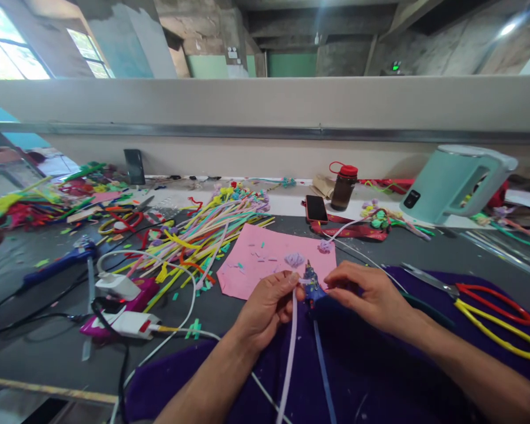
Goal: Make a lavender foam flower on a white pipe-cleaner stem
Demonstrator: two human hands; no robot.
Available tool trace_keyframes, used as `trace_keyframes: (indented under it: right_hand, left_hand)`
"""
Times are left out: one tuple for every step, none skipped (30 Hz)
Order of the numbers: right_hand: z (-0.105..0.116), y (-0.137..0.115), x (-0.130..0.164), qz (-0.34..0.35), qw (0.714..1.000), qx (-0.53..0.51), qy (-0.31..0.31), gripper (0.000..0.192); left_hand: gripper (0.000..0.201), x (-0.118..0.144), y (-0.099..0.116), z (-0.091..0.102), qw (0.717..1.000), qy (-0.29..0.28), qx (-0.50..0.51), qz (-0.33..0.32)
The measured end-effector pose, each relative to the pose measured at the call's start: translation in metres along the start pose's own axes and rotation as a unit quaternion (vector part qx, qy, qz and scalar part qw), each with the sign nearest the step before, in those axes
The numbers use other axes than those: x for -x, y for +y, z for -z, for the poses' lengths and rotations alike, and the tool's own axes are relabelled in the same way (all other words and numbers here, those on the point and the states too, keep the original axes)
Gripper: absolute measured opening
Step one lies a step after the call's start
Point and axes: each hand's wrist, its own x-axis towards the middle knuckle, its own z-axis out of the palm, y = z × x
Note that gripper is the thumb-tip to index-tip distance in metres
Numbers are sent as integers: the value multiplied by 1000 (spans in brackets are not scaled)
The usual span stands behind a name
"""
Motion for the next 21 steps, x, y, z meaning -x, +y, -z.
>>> trace_keyframes:
  right_hand:
    - [0,-5,-4,10,1000,-22,9,11]
    - [-1,-9,-8,25,999,-35,20,11]
    - [-3,-11,-11,42,998,-41,29,10]
    - [-6,-12,-14,58,997,-43,37,10]
    - [-8,-12,-17,74,995,-42,44,10]
    - [-10,-12,-19,86,994,-41,49,9]
    - [-12,-11,-20,96,993,-41,53,9]
    - [-13,-10,-21,99,993,-42,55,9]
    - [-14,-10,-22,99,992,-45,56,9]
    - [-14,-10,-22,97,993,-47,56,8]
    - [-14,-10,-22,93,993,-50,55,8]
    - [-13,-11,-23,90,993,-51,53,8]
    - [-11,-11,-23,88,994,-52,49,9]
    - [-9,-12,-23,87,994,-53,43,9]
    - [-6,-12,-23,85,994,-54,36,9]
    - [-3,-11,-23,81,995,-56,29,10]
    - [1,-10,-23,76,995,-60,25,10]
    - [6,-9,-23,69,995,-64,25,11]
    - [10,-7,-23,61,996,-67,27,11]
    - [14,-5,-22,53,996,-69,31,12]
    - [18,-4,-22,47,996,-72,34,11]
  left_hand:
    - [28,0,-1,-1,1000,-6,-3,6]
    - [28,0,-1,-1,1000,-10,-2,12]
    - [27,0,-2,-2,1000,-12,2,18]
    - [26,0,-3,-2,1000,-12,6,23]
    - [25,0,-3,-2,1000,-12,9,26]
    - [23,0,-4,-2,1000,-12,11,27]
    - [22,-1,-4,-1,999,-12,13,28]
    - [21,-1,-5,-1,999,-12,15,30]
    - [20,-1,-5,-1,999,-13,17,33]
    - [20,-1,-5,-1,999,-15,20,35]
    - [20,-1,-5,-1,999,-17,23,36]
    - [20,-1,-5,-1,999,-18,25,38]
    - [20,-1,-5,-2,999,-20,25,40]
    - [20,-2,-5,-2,999,-20,22,44]
    - [20,-2,-5,-2,999,-17,16,48]
    - [20,-2,-4,-2,998,-15,8,52]
    - [20,-3,-4,-2,998,-12,-2,56]
    - [20,-4,-4,-1,998,-10,-12,59]
    - [20,-4,-4,0,998,-9,-22,62]
    - [20,-5,-5,0,997,-9,-32,66]
    - [21,-6,-6,1,997,-12,-43,70]
